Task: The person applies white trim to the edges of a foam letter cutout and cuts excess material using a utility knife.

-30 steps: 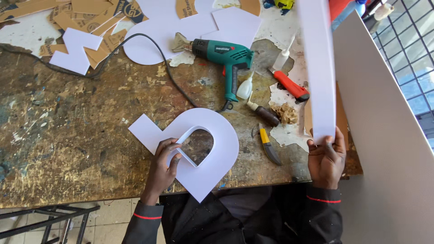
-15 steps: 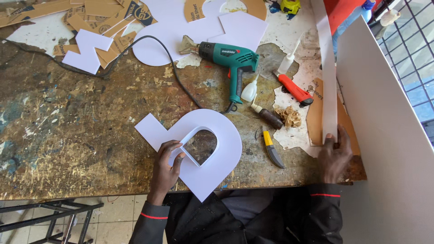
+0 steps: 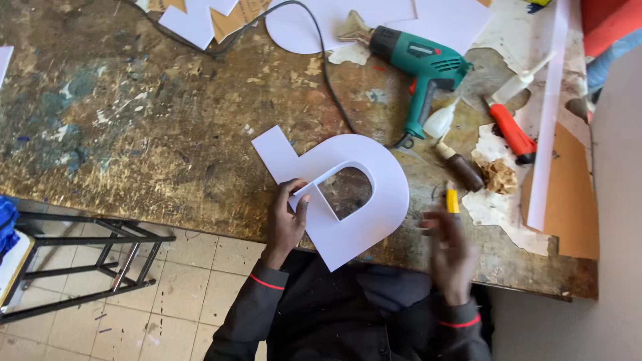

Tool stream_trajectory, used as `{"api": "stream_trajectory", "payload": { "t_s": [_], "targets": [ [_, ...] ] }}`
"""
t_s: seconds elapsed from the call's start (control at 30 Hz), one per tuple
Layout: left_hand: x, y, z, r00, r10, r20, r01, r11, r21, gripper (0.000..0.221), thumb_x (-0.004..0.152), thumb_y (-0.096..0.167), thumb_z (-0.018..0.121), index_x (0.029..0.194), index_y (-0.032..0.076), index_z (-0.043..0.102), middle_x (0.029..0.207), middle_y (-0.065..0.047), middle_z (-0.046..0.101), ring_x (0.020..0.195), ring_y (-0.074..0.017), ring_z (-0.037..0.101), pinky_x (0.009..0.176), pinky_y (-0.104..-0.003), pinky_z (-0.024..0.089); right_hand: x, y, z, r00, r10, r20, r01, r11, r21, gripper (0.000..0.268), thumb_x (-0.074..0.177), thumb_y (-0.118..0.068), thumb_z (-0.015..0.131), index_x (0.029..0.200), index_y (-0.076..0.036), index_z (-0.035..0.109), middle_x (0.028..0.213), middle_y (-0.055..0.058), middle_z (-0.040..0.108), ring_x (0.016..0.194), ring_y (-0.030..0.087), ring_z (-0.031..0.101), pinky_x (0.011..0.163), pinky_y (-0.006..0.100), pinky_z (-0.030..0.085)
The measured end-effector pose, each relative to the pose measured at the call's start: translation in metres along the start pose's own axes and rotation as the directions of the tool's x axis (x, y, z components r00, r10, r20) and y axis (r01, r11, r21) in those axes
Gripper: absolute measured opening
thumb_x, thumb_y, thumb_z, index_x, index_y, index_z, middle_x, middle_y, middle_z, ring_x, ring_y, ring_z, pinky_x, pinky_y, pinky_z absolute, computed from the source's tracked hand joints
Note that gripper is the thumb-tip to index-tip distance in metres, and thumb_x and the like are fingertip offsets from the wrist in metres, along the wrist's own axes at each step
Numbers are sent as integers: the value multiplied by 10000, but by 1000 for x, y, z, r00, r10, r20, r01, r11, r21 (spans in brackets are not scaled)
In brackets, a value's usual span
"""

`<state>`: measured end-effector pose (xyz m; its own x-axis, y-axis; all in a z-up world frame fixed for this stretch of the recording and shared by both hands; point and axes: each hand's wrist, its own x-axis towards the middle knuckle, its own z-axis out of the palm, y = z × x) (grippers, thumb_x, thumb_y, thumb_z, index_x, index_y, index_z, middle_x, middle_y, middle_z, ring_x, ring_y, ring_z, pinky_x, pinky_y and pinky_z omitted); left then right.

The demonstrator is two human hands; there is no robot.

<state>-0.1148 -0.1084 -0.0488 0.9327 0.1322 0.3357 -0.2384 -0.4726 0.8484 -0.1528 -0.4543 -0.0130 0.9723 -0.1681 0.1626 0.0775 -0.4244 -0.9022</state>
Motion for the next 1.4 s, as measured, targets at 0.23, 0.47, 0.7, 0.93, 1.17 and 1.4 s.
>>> {"api": "stream_trajectory", "payload": {
  "t_s": [0.23,0.47,0.7,0.93,1.17,1.4],
  "targets": [
    [-4,4,-15,998,11,57,-8,999,-47,411,1078,-25,681,1484,36,671,1380,-194,729,1324,-446,713,1102,-569,583,1,-69,86,977,-15,214,-58,941,333,576,1061,46,681,1608,135,523,1562,391,636,1520,561,530,1209,652,496],
    [-27,15,-32,988,-149,24,151,977,-152,337,1088,91,735,1413,7,708,1257,-202,747,1162,-374,778,996,-463,657,40,-62,115,903,-113,414,-55,926,372,654,1072,-2,677,1682,78,454,1749,428,369,1596,646,339,1255,713,448],
    [-33,28,-36,975,-208,74,220,939,-265,435,1065,49,745,1487,-21,666,1421,-243,700,1296,-409,739,1075,-478,655,88,-45,133,880,-183,438,50,954,297,484,1137,-36,622,1617,16,599,1705,334,515,1549,577,483,1155,617,566],
    [-36,8,-38,975,-183,124,208,950,-232,444,1082,-63,646,1524,-41,615,1481,-255,649,1346,-452,698,1089,-500,655,60,-6,55,984,-69,162,59,996,67,358,1087,-8,737,1438,-64,782,1282,210,806,1166,422,808,973,493,673],
    [-40,8,-27,991,-126,42,131,981,-142,354,1114,88,638,1461,42,687,1408,-159,748,1265,-304,778,1071,-396,686,31,64,-37,973,-230,-21,143,672,-726,483,1044,-317,850,1459,-75,797,1280,221,731,1156,469,658,1016,585,475],
    [-40,41,-25,979,135,-153,-114,984,135,482,1138,184,622,1585,34,523,1667,-223,467,1608,-388,453,1336,-597,454,21,-1,-14,987,158,13,-158,973,165,495,1026,-206,820,1470,-26,697,1210,74,723,1023,131,647,908,267,538]
  ]
}}
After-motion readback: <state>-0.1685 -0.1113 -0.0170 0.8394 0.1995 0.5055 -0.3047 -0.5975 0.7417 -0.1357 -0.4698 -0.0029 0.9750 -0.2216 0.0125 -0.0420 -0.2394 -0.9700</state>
